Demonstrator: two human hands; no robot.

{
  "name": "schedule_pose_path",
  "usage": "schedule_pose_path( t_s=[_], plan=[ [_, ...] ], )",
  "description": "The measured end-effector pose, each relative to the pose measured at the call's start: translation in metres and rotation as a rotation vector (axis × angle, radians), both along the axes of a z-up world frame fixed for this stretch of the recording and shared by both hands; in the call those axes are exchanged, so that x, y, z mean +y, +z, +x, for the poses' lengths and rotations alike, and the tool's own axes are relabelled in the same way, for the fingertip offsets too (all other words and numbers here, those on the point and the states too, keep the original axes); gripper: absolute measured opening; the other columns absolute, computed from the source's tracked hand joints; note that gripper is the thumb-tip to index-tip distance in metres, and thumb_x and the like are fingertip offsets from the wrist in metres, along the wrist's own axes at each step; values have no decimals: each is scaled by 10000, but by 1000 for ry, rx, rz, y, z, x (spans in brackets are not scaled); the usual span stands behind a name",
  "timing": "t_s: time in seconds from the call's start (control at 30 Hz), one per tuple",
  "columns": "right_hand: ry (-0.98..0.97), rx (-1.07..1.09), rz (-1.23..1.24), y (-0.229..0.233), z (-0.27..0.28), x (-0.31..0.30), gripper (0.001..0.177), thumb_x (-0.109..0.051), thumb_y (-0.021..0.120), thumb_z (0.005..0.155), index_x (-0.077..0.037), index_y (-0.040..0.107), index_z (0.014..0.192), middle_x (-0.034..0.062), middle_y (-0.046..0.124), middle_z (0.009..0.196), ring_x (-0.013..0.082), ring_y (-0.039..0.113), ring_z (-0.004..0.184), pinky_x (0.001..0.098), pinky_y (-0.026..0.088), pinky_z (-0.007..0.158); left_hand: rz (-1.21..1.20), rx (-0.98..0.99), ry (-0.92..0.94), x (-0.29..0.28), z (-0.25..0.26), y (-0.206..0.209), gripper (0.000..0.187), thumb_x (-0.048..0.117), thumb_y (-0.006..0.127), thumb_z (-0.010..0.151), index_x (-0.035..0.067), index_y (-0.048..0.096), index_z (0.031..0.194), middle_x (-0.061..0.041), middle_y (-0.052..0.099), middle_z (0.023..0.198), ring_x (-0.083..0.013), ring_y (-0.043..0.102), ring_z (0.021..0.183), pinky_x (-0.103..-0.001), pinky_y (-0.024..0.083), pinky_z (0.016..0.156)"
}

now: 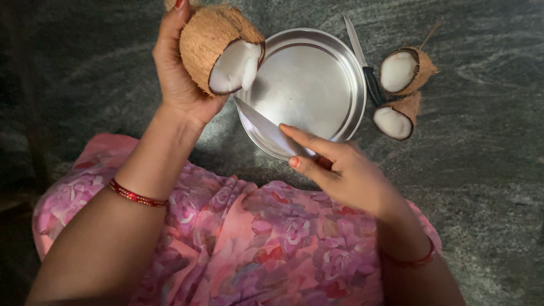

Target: The person sits on the floor and uses a knife to cut a coconut half into small pieces over a metal plate. The person holds the coconut in one hand and slices the white flesh into the plate, repeating the action for several pieces.

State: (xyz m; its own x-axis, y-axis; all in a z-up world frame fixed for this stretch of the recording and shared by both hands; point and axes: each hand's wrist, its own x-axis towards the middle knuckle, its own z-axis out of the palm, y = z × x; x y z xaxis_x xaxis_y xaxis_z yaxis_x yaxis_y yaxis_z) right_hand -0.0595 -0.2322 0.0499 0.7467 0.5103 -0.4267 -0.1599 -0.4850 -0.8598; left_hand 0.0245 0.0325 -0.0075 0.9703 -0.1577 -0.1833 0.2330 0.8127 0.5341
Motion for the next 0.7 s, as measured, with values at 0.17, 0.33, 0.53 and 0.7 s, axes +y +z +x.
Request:
schedule_pose_path(
  t_s=[0.17, 0.33, 0.53, 0.7],
  plan=[
    [-21, 38, -82, 3, 1, 0, 539, -348, 642, 955, -293, 550, 1484, 47, 766, 1214, 83, 497, 569, 284, 505, 563, -11, 11, 35, -2, 0, 4, 407, 389, 731, 958, 117, 610, 1235, -99, 665, 1210, -269, 679, 1172, -455, 582, 1050],
    [-64, 45, -61, 7, 3, 3, 533, -336, 645, 932, -301, 543, 1454, 9, 782, 1234, 99, 563, 569, 292, 542, 576, 28, 23, -60, -5, 1, 3, 524, 410, 687, 925, -3, 626, 1241, -171, 679, 1196, -310, 693, 1140, -463, 596, 1057],
    [-83, -22, -240, -14, -8, 11, 504, -363, 664, 957, -331, 582, 1453, 129, 765, 820, 164, 654, 589, 326, 562, 644, 299, 47, -34, -19, -6, -12, 537, 351, 666, 915, -49, 628, 1271, -186, 679, 1182, -281, 680, 1083, -398, 562, 976],
    [-251, 25, 113, -45, -25, 26, 509, -280, 665, 993, -203, 574, 1487, -15, 604, 843, 64, 470, 596, 255, 404, 540, 132, 127, 83, -22, -9, -18, 473, 335, 656, 919, -36, 640, 1212, -170, 697, 1142, -294, 692, 1067, -411, 574, 987]
  ],
)
